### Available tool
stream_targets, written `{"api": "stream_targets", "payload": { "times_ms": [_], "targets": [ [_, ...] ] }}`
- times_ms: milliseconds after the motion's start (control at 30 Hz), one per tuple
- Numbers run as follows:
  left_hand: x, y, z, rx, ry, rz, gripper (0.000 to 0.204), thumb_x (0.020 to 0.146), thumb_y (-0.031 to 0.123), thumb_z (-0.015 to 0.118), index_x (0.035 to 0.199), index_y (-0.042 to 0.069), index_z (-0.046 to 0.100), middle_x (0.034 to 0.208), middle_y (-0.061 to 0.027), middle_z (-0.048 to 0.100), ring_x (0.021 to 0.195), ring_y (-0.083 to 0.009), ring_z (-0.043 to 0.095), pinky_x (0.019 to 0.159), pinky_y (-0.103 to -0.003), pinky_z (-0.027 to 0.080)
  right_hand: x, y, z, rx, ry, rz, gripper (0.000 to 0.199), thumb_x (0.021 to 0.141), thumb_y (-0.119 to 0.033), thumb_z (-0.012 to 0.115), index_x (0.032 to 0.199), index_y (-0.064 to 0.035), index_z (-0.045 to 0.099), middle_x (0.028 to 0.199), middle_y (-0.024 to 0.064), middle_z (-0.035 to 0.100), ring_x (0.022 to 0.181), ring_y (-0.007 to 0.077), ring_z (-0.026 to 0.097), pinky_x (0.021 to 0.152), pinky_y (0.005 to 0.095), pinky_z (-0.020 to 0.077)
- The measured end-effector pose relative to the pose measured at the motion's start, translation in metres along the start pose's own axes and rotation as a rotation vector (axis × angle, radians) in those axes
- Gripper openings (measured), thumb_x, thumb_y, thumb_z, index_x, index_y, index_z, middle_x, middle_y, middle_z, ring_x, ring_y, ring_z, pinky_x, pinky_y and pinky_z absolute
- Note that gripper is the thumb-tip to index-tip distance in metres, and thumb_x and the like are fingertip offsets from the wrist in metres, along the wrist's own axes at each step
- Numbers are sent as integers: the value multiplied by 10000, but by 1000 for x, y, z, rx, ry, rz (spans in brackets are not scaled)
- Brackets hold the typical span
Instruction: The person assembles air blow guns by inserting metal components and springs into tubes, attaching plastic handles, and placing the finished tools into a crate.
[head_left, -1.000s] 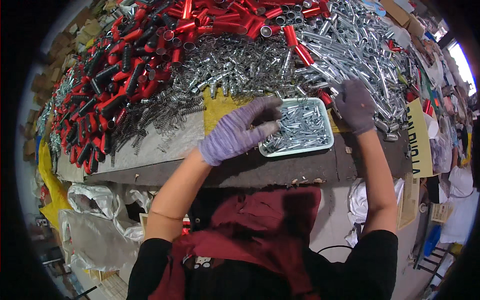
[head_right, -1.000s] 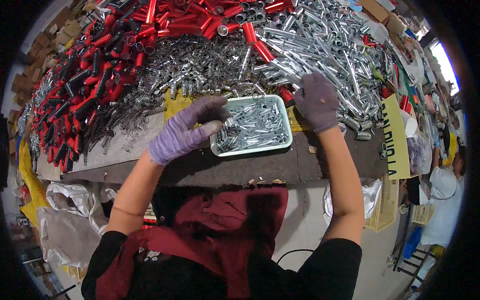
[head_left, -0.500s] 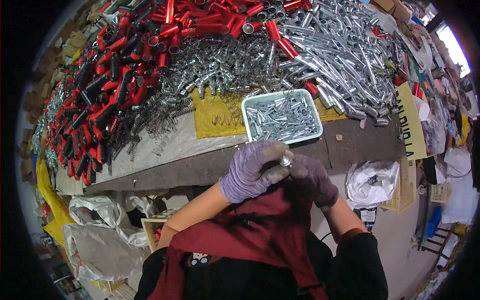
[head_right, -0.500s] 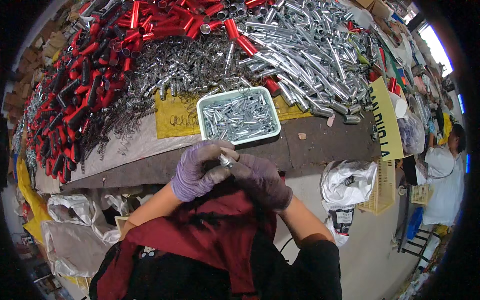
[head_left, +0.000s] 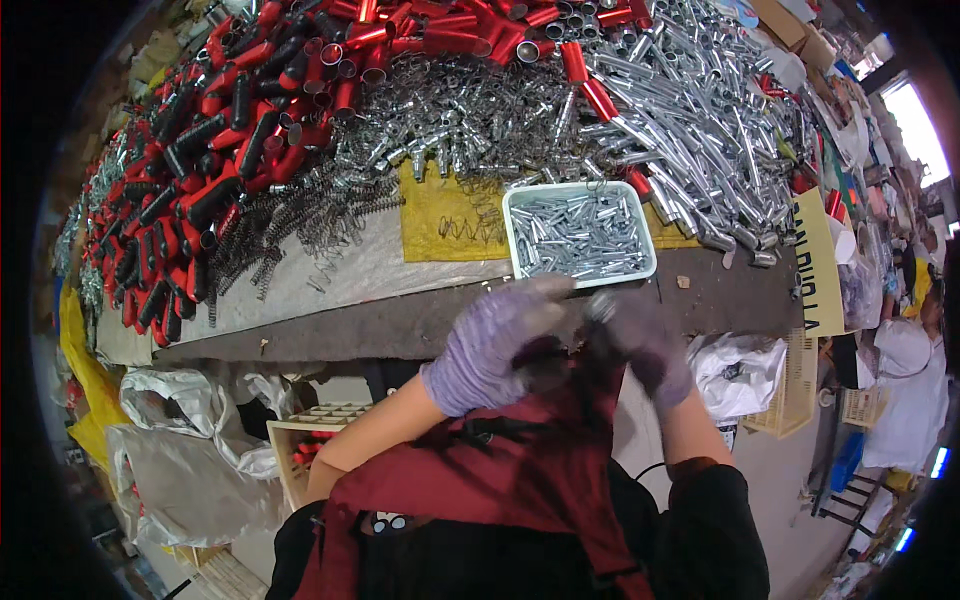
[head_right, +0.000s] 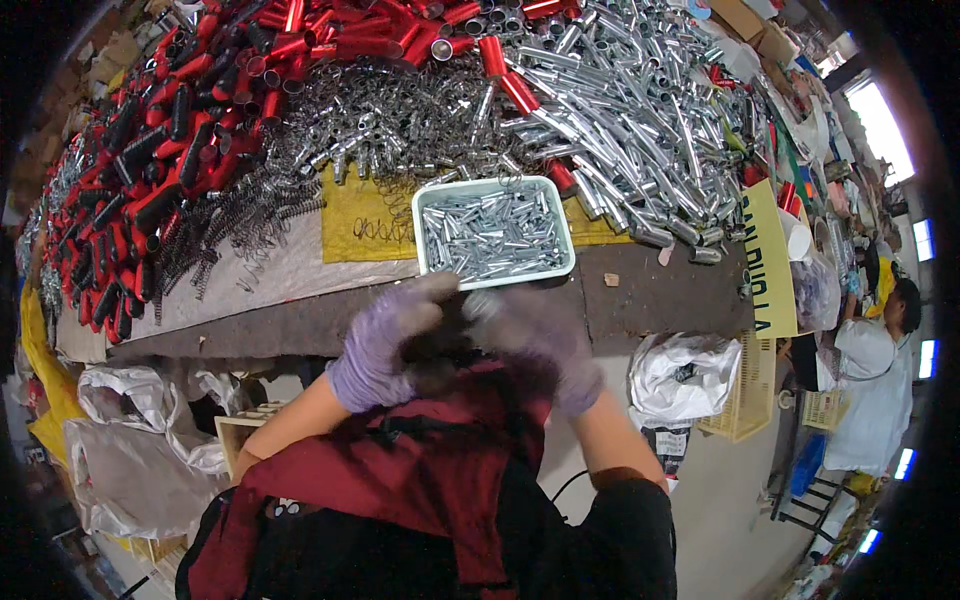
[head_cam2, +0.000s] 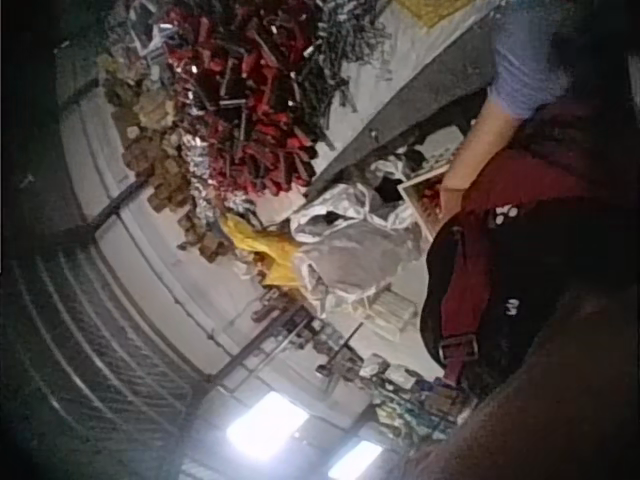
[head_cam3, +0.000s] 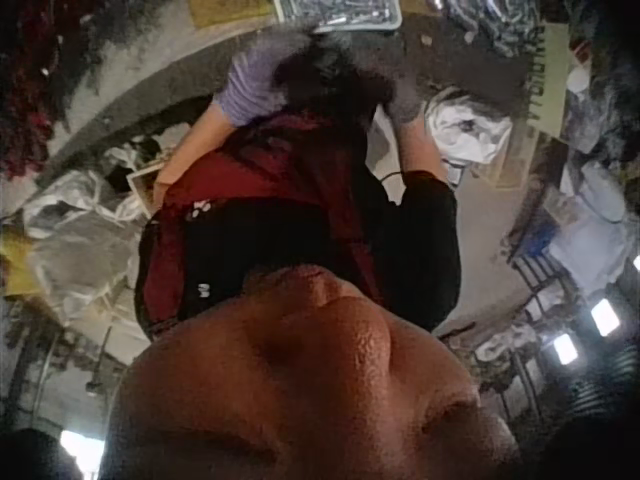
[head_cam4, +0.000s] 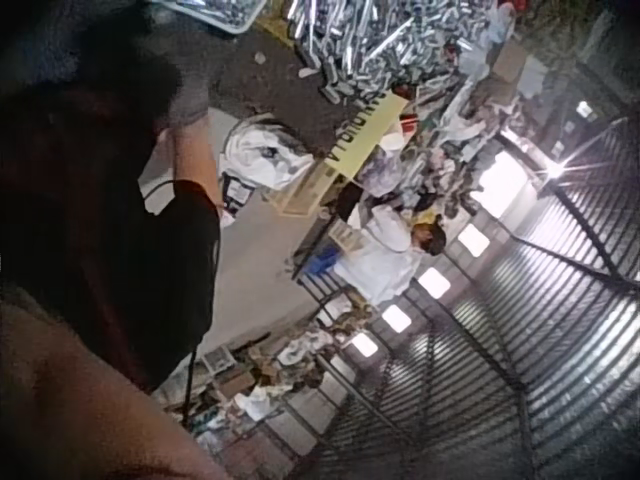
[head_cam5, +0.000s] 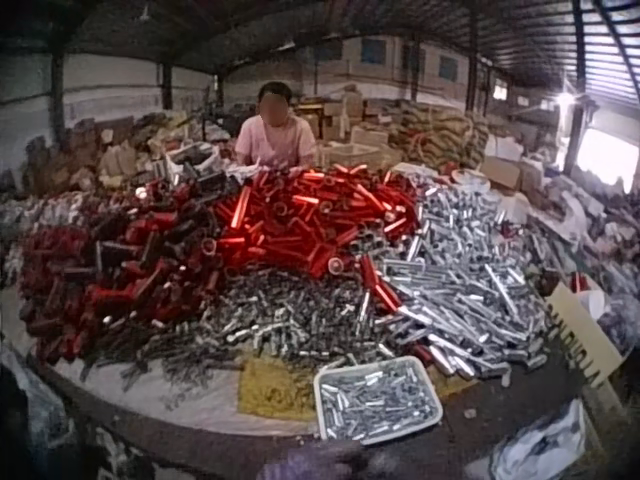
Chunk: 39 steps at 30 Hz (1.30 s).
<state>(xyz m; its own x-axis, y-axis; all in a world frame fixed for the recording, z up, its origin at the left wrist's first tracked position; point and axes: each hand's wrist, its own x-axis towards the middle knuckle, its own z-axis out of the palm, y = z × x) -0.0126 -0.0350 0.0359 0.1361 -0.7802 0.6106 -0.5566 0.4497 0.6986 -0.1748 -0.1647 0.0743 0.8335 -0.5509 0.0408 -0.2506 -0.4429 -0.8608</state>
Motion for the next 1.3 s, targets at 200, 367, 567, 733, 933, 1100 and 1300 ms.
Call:
{"api": "stream_targets", "payload": {
  "times_ms": [200,367,567,733,933,1100,1300],
  "targets": [
    [-24,-2,-3,-148,226,-545,404,840,203,607,1203,70,490,1071,-124,602,965,-275,609,842,-338,474,91,76,-77,-789,312,453,457,821,-466,551,1092,-98,577,1092,154,620,986,318,603,827,417,465],
    [-35,-8,-4,-201,8,-543,381,894,165,539,1234,17,451,1088,-108,594,1011,-199,573,907,-345,441,109,84,-76,-1016,125,592,534,784,-462,526,1103,-35,567,1131,211,588,1050,360,568,895,430,443],
    [-36,6,4,-847,107,-835,378,903,203,531,1215,-3,471,1057,-113,611,977,-190,586,844,-308,472,72,96,-98,-27,225,403,351,752,-327,608,775,22,634,671,136,578,622,123,524,553,336,409],
    [-18,-22,38,418,47,95,452,879,313,566,1219,42,443,958,-125,610,905,-195,596,810,-325,489,17,-4,-30,-261,9,170,301,766,-307,657,887,-33,631,719,86,611,604,150,559,530,334,417],
    [-16,11,5,-662,95,-728,451,869,430,562,1124,69,471,857,-70,570,809,-223,604,737,-367,493,29,-54,-8,-566,-187,-159,234,765,-274,668,910,-96,623,793,127,628,645,294,609,571,386,459],
    [-21,9,-10,106,-217,-532,458,835,428,580,1091,55,513,891,-212,602,832,-388,601,709,-438,486,39,-101,6,-1281,-525,-446,145,773,-237,592,844,-112,578,785,80,607,761,253,629,602,379,492],
    [-43,9,-30,155,88,-610,355,812,328,601,1034,55,551,938,-197,611,883,-353,611,741,-416,489,50,-137,20,-828,-340,-1003,291,723,-209,650,969,-59,607,936,122,604,856,275,599,783,378,488]
  ]
}}
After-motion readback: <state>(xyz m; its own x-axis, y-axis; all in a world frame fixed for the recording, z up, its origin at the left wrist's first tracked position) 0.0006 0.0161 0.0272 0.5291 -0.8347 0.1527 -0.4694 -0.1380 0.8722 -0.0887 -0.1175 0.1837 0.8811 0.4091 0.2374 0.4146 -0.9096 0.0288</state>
